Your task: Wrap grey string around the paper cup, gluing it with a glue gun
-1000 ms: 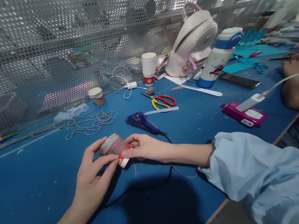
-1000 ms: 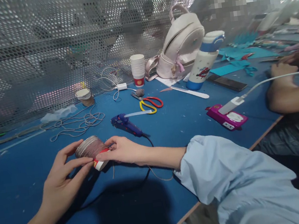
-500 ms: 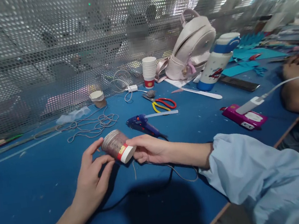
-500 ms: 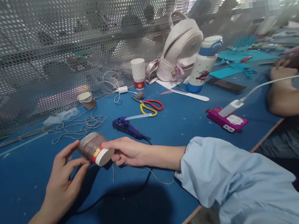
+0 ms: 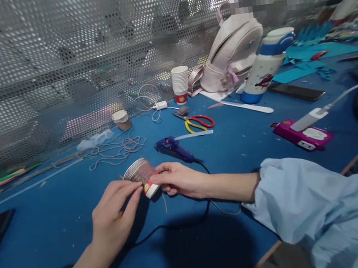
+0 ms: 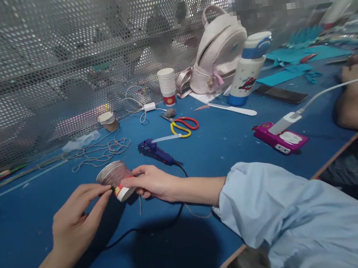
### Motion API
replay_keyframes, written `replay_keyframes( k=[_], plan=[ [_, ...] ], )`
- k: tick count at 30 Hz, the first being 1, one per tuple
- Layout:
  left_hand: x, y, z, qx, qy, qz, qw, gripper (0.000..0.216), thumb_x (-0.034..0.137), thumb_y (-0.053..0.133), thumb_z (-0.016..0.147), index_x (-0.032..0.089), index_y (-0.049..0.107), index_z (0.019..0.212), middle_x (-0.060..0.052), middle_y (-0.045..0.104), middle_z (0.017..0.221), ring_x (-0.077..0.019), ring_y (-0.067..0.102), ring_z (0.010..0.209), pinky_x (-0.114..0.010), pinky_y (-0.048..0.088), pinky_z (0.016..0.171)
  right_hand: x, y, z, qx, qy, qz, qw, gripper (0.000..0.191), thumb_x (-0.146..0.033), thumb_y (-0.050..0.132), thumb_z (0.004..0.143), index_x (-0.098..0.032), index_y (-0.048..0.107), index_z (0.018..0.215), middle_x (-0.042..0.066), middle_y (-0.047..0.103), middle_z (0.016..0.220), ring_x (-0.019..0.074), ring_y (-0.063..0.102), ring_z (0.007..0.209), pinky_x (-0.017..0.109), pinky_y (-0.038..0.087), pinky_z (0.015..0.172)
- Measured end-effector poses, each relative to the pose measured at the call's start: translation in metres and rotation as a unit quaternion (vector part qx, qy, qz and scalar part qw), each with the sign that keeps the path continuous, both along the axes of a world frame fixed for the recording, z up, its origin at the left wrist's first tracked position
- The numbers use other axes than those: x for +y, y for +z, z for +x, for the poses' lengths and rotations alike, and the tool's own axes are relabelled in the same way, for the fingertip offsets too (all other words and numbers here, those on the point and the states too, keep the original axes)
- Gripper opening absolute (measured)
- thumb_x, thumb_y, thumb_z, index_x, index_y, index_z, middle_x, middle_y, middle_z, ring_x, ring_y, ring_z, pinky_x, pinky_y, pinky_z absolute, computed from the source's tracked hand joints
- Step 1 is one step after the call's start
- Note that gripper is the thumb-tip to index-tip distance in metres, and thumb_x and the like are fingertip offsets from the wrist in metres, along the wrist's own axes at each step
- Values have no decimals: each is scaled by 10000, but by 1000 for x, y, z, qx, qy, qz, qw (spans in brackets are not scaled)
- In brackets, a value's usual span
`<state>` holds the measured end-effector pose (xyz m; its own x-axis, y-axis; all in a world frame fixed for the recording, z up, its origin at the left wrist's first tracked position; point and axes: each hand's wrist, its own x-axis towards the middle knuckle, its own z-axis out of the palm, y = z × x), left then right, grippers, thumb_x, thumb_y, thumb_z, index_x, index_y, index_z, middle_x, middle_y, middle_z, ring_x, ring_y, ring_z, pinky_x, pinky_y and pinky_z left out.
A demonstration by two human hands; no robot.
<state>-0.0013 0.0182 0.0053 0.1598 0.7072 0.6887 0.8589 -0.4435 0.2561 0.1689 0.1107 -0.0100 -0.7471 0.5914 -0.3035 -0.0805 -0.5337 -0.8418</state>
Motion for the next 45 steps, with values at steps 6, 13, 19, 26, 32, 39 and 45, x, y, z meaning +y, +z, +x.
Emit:
replay_keyframes(
  k=[6, 13, 19, 26, 32, 39, 45],
  plan=[
    [3, -3, 0, 47, -18, 27, 998, 165, 83, 611, 842, 173, 648, 975, -31, 644, 822, -138, 612, 744, -260, 495, 671, -1, 0, -1, -5, 1, 28, 1000, 488, -376, 829, 604, -160, 506, 898, -77, 487, 563, 35, 380, 461, 158, 240, 396],
    [3, -4, -1, 118, -16, -3, 993, 106, 76, 548, 864, 174, 585, 880, -40, 639, 792, -162, 577, 728, -283, 483, 682, -2, -3, -3, -23, -13, 56, 998, 508, -345, 844, 579, -156, 515, 916, -96, 482, 563, 29, 384, 436, 162, 272, 386],
    [-3, -11, -10, 203, -5, 44, 978, 144, 62, 507, 862, 188, 577, 866, -47, 631, 769, -181, 578, 736, -281, 485, 675, -2, -7, -4, 26, 21, -5, 999, 323, -285, 781, 666, -148, 521, 803, -91, 444, 509, 25, 318, 417, 165, 189, 376],
    [-16, -20, -36, 294, -19, 44, 955, 144, 72, 470, 872, 168, 573, 899, -86, 645, 801, -207, 624, 770, -295, 510, 688, 5, 1, -3, 65, 54, -81, 993, 179, -266, 657, 787, -119, 565, 740, -58, 459, 521, 19, 301, 413, 163, 168, 396],
    [-30, -14, -58, 259, 8, -16, 966, 123, 124, 451, 898, 195, 544, 857, -49, 605, 733, -167, 565, 625, -253, 472, 563, 4, 0, -3, 77, 61, -83, 992, 211, -285, 694, 760, -129, 552, 751, -55, 467, 540, 24, 324, 429, 159, 185, 401],
    [-41, 5, -62, 120, 114, -112, 980, 236, 230, 418, 934, 232, 465, 702, 29, 528, 617, -116, 522, 498, -217, 423, 497, 3, -3, -1, 107, 71, -65, 990, 341, -289, 796, 646, -135, 553, 830, -42, 516, 614, 25, 386, 473, 151, 220, 417],
    [-40, 10, -33, -24, 146, -154, 977, 174, 344, 511, 907, 230, 578, 794, 51, 636, 641, -113, 611, 542, -200, 460, 520, 0, -6, -1, 100, 37, -27, 994, 502, -290, 850, 581, -150, 540, 950, -46, 562, 669, 28, 411, 478, 168, 247, 423]
  ],
)
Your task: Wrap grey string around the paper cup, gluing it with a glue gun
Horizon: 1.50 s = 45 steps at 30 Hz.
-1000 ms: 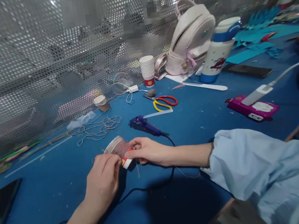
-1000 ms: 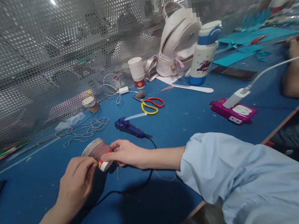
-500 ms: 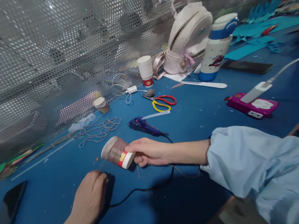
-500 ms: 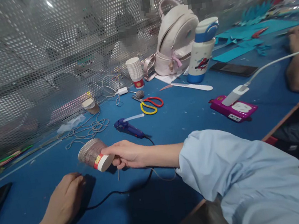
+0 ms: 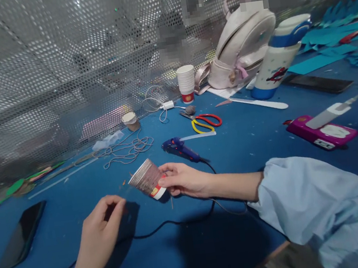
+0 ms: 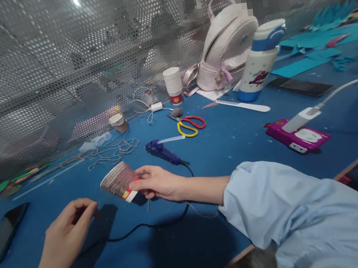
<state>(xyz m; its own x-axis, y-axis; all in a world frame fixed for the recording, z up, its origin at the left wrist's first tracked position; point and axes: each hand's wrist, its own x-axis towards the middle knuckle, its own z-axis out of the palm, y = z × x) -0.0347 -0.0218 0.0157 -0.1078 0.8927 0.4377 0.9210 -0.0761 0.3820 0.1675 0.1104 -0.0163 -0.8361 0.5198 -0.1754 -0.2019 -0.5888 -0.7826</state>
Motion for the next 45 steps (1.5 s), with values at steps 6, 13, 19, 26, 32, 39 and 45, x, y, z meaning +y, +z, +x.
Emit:
replay_keyframes(
  k=[6, 13, 19, 26, 32, 39, 45],
  plan=[
    [11, 4, 30, 98, -111, 118, 982, 103, 140, 565, 877, 188, 640, 929, -15, 696, 809, -127, 667, 728, -220, 505, 714, -8, 1, -1, -44, -44, 19, 998, 526, -323, 848, 583, -151, 519, 955, -62, 539, 648, 28, 396, 472, 174, 241, 417],
    [26, -10, 32, 198, -182, 189, 944, 257, 15, 571, 827, 141, 624, 1044, -76, 680, 821, -157, 651, 729, -253, 530, 694, -12, 4, -1, -71, -47, 39, 996, 515, -351, 833, 602, -148, 507, 944, -64, 526, 637, 29, 383, 469, 172, 260, 419],
    [26, -14, 27, 285, -208, 196, 915, 311, 32, 585, 814, 153, 578, 1101, -92, 679, 831, -191, 649, 740, -312, 532, 705, -13, 2, -2, -122, -66, 87, 986, 423, -261, 783, 666, -156, 519, 980, -25, 601, 764, 50, 487, 548, 181, 345, 468],
    [28, -7, 38, 328, -206, 197, 901, 124, 66, 622, 796, 100, 594, 912, -60, 639, 669, -168, 585, 570, -275, 466, 554, -13, -7, -5, -104, -97, 173, 975, 464, -186, 787, 612, -166, 498, 974, 0, 634, 866, 118, 614, 796, 261, 477, 755],
    [28, -4, 41, 257, -173, 168, 936, 123, 43, 591, 791, 162, 573, 764, 3, 613, 613, -122, 571, 533, -238, 434, 562, -15, -1, -2, -82, -99, 244, 961, 466, -212, 751, 638, -176, 461, 1001, -4, 610, 864, 131, 612, 779, 268, 479, 705],
    [28, 6, 44, 154, -151, 131, 968, 133, 102, 527, 824, 180, 575, 729, 40, 602, 601, -68, 580, 513, -162, 428, 549, -13, -2, 1, -138, -99, 334, 927, 488, -298, 741, 673, -173, 476, 1063, 30, 636, 920, 154, 621, 772, 293, 490, 686],
    [26, 5, 45, 156, -137, 141, 968, 136, 100, 537, 815, 187, 574, 717, 47, 620, 602, -59, 593, 515, -145, 423, 541, -15, -3, 0, -125, -99, 319, 934, 486, -290, 743, 674, -175, 471, 1059, 29, 640, 923, 150, 627, 772, 278, 490, 674]
  ],
)
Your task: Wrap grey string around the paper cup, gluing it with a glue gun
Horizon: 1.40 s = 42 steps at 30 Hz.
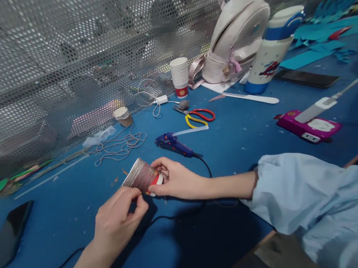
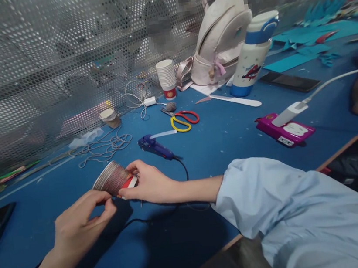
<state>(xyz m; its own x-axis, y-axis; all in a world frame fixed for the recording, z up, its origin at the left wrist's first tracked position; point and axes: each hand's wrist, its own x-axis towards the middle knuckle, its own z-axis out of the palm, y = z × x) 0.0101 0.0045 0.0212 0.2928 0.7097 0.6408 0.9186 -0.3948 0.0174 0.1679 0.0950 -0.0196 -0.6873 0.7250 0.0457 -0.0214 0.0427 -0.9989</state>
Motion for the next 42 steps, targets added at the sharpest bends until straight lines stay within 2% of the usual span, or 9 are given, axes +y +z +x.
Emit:
replay_keyframes(
  k=[5, 11, 16, 19, 23, 25, 28, 32, 42],
  plan=[
    [-8, 7, 3, 39, 5, 53, 998, 145, 84, 534, 814, 192, 568, 723, 42, 637, 590, -68, 607, 508, -152, 437, 565, 6, -5, -1, -5, -14, 29, 999, 500, -293, 748, 662, -185, 470, 1062, 15, 620, 884, 148, 607, 772, 275, 484, 671],
    [-28, 13, -1, 5, -57, -70, 996, 135, 137, 475, 856, 215, 529, 760, 38, 636, 635, -74, 635, 566, -146, 459, 584, 17, -5, -6, 74, -26, -108, 991, 401, -220, 748, 663, -164, 501, 975, 11, 632, 880, 112, 605, 779, 256, 471, 742],
    [-31, 4, -22, -57, 50, -124, 989, 124, 222, 483, 878, 228, 532, 764, 56, 634, 652, -78, 607, 532, -163, 446, 532, 16, 1, -5, 76, 14, -213, 974, 346, -294, 738, 697, -154, 548, 950, -37, 582, 706, 50, 452, 521, 190, 320, 463],
    [-28, 0, -31, -124, 100, -149, 976, 179, 257, 449, 899, 231, 522, 738, 64, 613, 605, -89, 586, 511, -180, 445, 523, 14, 3, -4, 96, 42, -250, 962, 341, -310, 743, 676, -147, 545, 901, -65, 523, 601, 33, 359, 446, 186, 243, 417],
    [-23, -1, -28, -143, 103, -163, 971, 255, 256, 399, 924, 227, 504, 693, 52, 591, 587, -100, 574, 518, -197, 449, 527, 10, 6, -3, 95, 47, -264, 959, 335, -293, 760, 650, -147, 551, 867, -73, 504, 567, 32, 354, 441, 188, 227, 415],
    [-18, -2, -22, -115, 91, -129, 981, 227, 250, 431, 922, 217, 537, 724, 38, 614, 624, -103, 591, 546, -200, 462, 549, 9, 7, -3, 95, 48, -268, 957, 327, -290, 763, 647, -147, 554, 854, -74, 503, 563, 31, 353, 443, 186, 222, 416],
    [-10, -5, -14, -44, 52, -23, 997, 121, 195, 501, 902, 192, 605, 840, -3, 686, 721, -119, 652, 630, -209, 497, 618, 7, 7, -3, 97, 53, -285, 952, 327, -294, 761, 647, -151, 542, 843, -75, 494, 553, 31, 343, 442, 183, 221, 416],
    [-2, -10, -12, 33, 16, 86, 996, 117, 89, 589, 845, 154, 632, 932, -47, 724, 762, -139, 686, 664, -220, 525, 677, 5, 8, -2, 88, 58, -301, 948, 321, -296, 755, 657, -149, 534, 838, -70, 484, 570, 28, 344, 456, 176, 224, 423],
    [4, -11, -11, 89, 19, 136, 986, 124, 40, 615, 792, 163, 607, 801, -10, 681, 633, -107, 639, 556, -190, 483, 612, 3, 9, -3, 76, 47, -270, 959, 410, -314, 802, 607, -147, 531, 866, -86, 480, 559, 30, 359, 443, 178, 249, 414]
  ],
)
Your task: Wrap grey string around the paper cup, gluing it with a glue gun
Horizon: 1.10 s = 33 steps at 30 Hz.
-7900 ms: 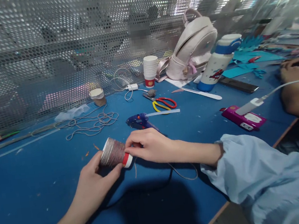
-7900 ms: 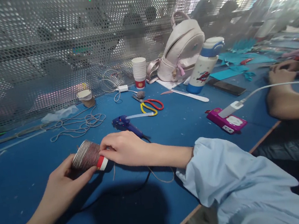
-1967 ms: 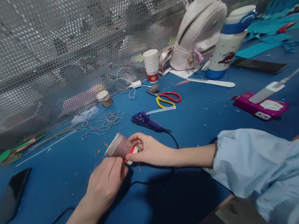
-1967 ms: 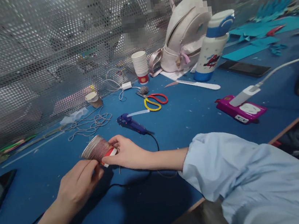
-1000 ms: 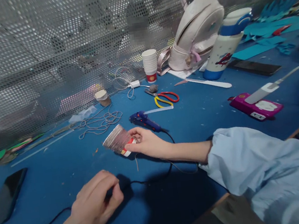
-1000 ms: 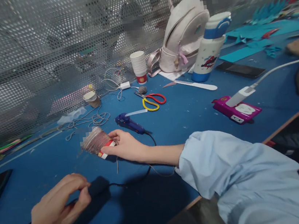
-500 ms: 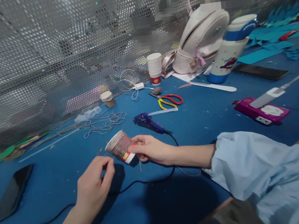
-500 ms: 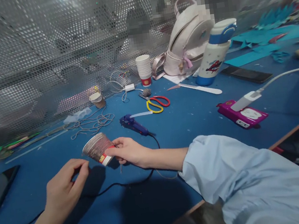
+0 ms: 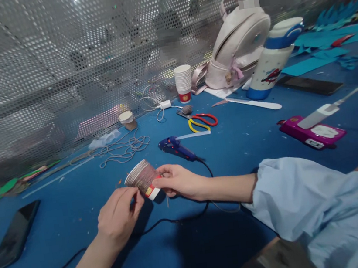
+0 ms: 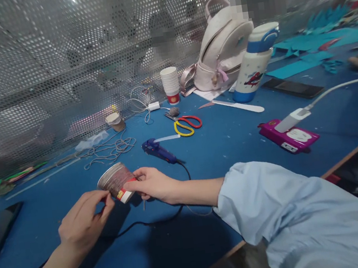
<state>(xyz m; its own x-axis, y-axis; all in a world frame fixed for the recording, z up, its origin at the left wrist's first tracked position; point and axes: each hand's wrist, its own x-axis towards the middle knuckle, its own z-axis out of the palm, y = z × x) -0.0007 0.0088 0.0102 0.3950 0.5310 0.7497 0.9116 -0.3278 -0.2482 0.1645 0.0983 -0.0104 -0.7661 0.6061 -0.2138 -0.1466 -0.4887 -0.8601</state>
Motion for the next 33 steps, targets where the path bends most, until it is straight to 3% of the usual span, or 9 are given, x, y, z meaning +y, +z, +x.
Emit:
replay_keyframes(
  k=[5, 8, 11, 18, 26, 33],
  plan=[
    [3, 3, -4, 6, 20, -2, 1000, 174, 51, 584, 779, 199, 548, 695, 46, 619, 556, -81, 588, 495, -172, 429, 538, -1, -1, -1, -32, -15, 34, 999, 425, -259, 803, 605, -146, 549, 926, -54, 566, 667, 43, 436, 500, 178, 324, 444],
    [1, 12, -11, -13, 69, -21, 997, 155, 90, 558, 775, 205, 545, 672, 44, 612, 562, -82, 580, 483, -178, 402, 485, -1, 0, 0, -58, -28, 56, 996, 359, -196, 762, 653, -149, 554, 942, -33, 603, 746, 61, 520, 592, 178, 390, 505],
    [-4, 21, -14, -81, 117, -56, 988, 133, 123, 544, 783, 205, 564, 681, 39, 617, 598, -81, 588, 496, -180, 399, 472, 0, 0, 0, -67, -16, 47, 997, 308, -213, 728, 701, -146, 556, 947, -36, 587, 730, 48, 493, 552, 171, 366, 477],
    [-7, 12, -2, -46, -39, -102, 993, 100, 104, 583, 835, 184, 634, 868, -1, 708, 713, -102, 669, 615, -182, 497, 627, 0, -2, -1, -53, -11, 37, 998, 357, -256, 768, 668, -138, 564, 936, -60, 531, 639, 35, 417, 481, 171, 321, 430],
    [-2, -1, -2, -15, -37, -86, 995, 142, 98, 623, 817, 162, 630, 943, -25, 713, 767, -122, 678, 674, -203, 509, 698, -1, -3, -1, -65, -11, 57, 996, 391, -271, 769, 664, -145, 554, 965, -44, 571, 714, 39, 461, 524, 164, 337, 440],
    [-3, 0, 0, 77, -50, -89, 992, 101, 83, 579, 808, 176, 576, 849, 2, 633, 645, -123, 605, 562, -235, 461, 589, 0, -13, -3, -41, -43, 140, 988, 397, -200, 760, 647, -166, 527, 967, -3, 643, 843, 114, 612, 775, 248, 484, 736]
  ],
)
